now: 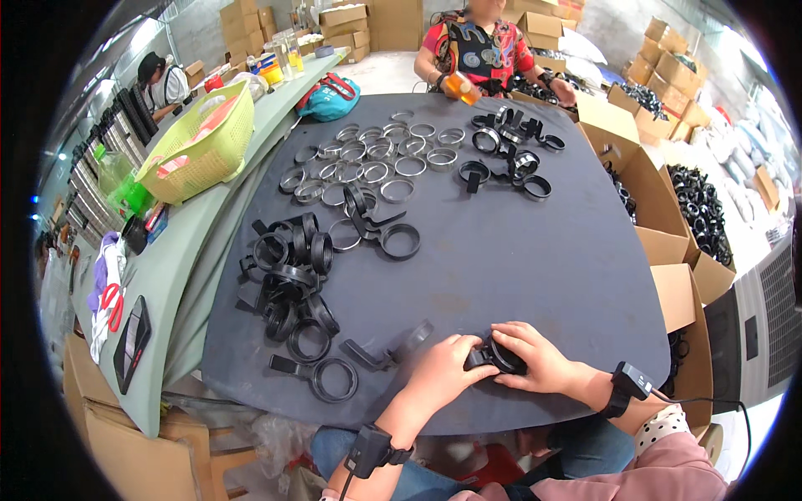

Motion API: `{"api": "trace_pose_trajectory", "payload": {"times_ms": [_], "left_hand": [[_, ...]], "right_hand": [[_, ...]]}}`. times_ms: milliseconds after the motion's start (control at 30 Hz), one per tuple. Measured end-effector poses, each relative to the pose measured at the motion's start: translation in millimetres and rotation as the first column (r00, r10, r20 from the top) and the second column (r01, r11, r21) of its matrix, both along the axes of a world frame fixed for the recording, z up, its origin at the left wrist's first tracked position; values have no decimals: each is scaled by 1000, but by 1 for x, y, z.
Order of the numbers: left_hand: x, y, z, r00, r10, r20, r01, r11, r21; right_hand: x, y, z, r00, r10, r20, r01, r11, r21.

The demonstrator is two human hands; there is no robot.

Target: Assembling black plastic rings with metal inner circular bands at a workstation.

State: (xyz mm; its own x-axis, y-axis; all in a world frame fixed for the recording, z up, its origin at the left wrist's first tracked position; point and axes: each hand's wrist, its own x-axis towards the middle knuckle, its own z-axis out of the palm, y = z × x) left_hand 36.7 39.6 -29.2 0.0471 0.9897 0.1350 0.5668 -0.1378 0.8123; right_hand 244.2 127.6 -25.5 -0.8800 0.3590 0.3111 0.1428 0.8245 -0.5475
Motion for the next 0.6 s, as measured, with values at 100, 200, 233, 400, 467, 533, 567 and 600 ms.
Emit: {"api": "trace_pose_trajectory", "payload": {"times_ms": [100, 200, 233, 400, 467, 533, 567, 600], "left_hand": [[4, -8, 7, 997, 77, -14, -72, 973, 218], [0, -12, 16, 990, 140, -14, -120, 890, 440], [-4, -14, 19, 984, 177, -32, -131, 826, 548], [-25, -18, 34, 925, 371, -81, -229, 715, 661], [-26, -23, 43, 880, 454, -136, -326, 788, 522], [-25, -22, 39, 840, 492, -228, -410, 851, 327], [-24, -18, 33, 856, 456, -244, -399, 883, 247], [-22, -13, 28, 881, 401, -252, -369, 915, 165]], "right_hand": [[16, -8, -3, 997, -67, -26, 65, 997, -52], [37, -16, 2, 992, -128, -1, 128, 990, -64], [45, -17, 2, 988, -156, -6, 156, 986, -61], [96, -26, 9, 894, -449, 4, 447, 890, -95], [129, -23, 10, 787, -616, -46, 599, 779, -184], [176, -23, 26, 509, -860, 36, 834, 483, -266], [220, -21, 24, 401, -914, -67, 850, 399, -343], [262, -24, 21, 259, -952, -162, 858, 304, -414]]}}
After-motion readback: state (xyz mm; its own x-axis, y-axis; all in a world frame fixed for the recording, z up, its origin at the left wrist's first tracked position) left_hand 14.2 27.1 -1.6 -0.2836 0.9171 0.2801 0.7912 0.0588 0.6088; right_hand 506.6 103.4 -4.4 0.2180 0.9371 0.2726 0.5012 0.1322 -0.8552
